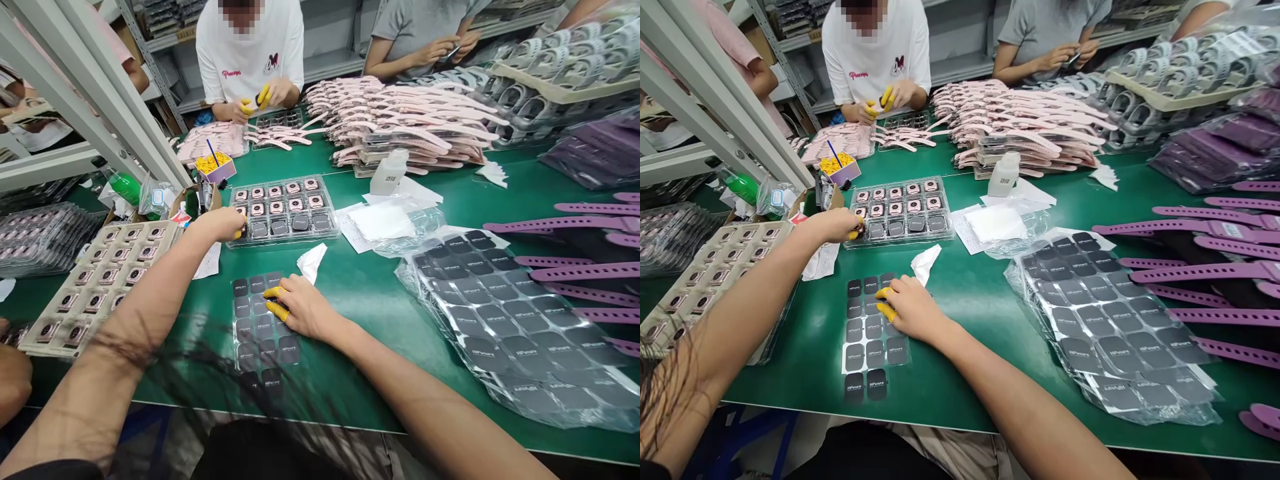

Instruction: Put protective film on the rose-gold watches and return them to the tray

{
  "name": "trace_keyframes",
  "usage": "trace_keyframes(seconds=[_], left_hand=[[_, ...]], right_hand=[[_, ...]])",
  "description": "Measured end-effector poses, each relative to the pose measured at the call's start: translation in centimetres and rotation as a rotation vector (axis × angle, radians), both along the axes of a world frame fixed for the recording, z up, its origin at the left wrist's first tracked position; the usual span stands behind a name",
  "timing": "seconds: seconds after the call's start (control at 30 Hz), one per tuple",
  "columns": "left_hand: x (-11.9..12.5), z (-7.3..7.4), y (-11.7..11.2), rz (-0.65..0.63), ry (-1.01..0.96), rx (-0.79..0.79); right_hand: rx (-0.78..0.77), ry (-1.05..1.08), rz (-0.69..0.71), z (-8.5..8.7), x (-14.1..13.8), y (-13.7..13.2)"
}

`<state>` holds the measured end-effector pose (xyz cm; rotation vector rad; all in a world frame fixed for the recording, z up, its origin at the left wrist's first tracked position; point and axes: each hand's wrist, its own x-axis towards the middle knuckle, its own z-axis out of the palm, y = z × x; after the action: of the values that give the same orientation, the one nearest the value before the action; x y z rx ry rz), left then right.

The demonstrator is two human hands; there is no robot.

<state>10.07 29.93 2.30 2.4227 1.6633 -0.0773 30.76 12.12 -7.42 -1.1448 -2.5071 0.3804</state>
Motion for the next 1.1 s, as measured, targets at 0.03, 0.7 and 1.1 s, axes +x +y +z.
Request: trace_keyframes(seconds=[0.03,0.7,1.1], left_hand=[[-0.1,-0.3,-0.5,0.011,-0.038,0.026],[5.1,-7.6,-15.1,0.209,-1.445,-0.566],[4.5,-6.6,-15.4,0.161,-1.123,-0.478]], right_hand=[[0.003,0.004,0.001,-0.1,0.0,0.0],[-0.537,0.974,-0.489,0.2,0.9,0.9],[-0.352,0.897,-0.465,-0.1,1.1,0.0]])
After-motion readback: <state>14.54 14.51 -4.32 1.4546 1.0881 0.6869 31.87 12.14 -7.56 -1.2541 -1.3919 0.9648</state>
